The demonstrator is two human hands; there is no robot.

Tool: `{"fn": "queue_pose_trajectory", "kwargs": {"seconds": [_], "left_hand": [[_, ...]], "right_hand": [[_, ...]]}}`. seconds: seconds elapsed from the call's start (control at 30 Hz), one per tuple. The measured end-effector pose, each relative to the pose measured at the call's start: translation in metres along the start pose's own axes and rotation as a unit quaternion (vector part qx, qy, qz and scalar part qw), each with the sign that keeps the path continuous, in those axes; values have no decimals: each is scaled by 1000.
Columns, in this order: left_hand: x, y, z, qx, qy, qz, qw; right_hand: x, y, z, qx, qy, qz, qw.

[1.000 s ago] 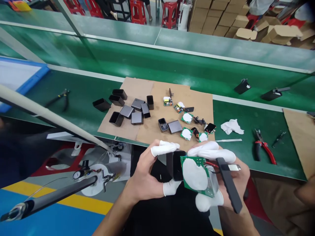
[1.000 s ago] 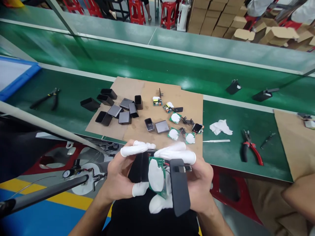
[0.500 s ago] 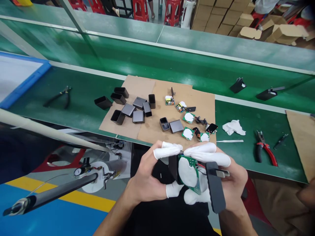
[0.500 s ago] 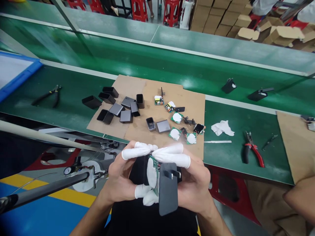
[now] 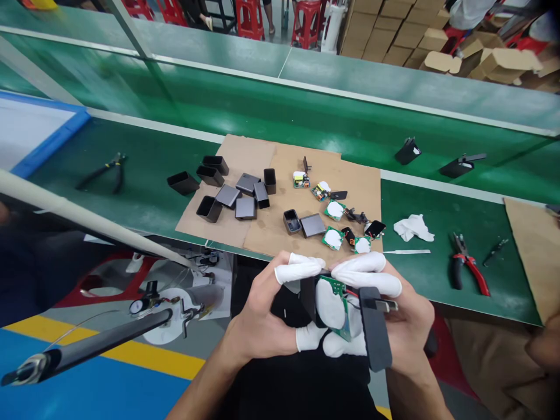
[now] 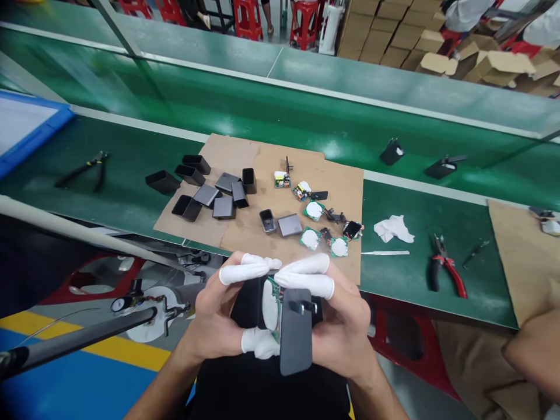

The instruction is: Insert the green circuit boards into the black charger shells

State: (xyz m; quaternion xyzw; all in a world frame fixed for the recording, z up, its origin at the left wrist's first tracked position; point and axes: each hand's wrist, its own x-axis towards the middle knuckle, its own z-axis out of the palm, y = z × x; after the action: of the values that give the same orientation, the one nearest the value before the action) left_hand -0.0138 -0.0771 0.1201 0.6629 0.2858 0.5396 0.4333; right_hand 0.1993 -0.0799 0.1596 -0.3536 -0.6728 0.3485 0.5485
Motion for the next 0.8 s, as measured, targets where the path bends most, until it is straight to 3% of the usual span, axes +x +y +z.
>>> {"fn": "queue_pose_trajectory", "kwargs": {"seconds": [0.8], "left_hand": [[4,-1,-2,53,-3,23,998]], "right_hand": [[-5,-1,-4,-58,-40,24,997]]}}
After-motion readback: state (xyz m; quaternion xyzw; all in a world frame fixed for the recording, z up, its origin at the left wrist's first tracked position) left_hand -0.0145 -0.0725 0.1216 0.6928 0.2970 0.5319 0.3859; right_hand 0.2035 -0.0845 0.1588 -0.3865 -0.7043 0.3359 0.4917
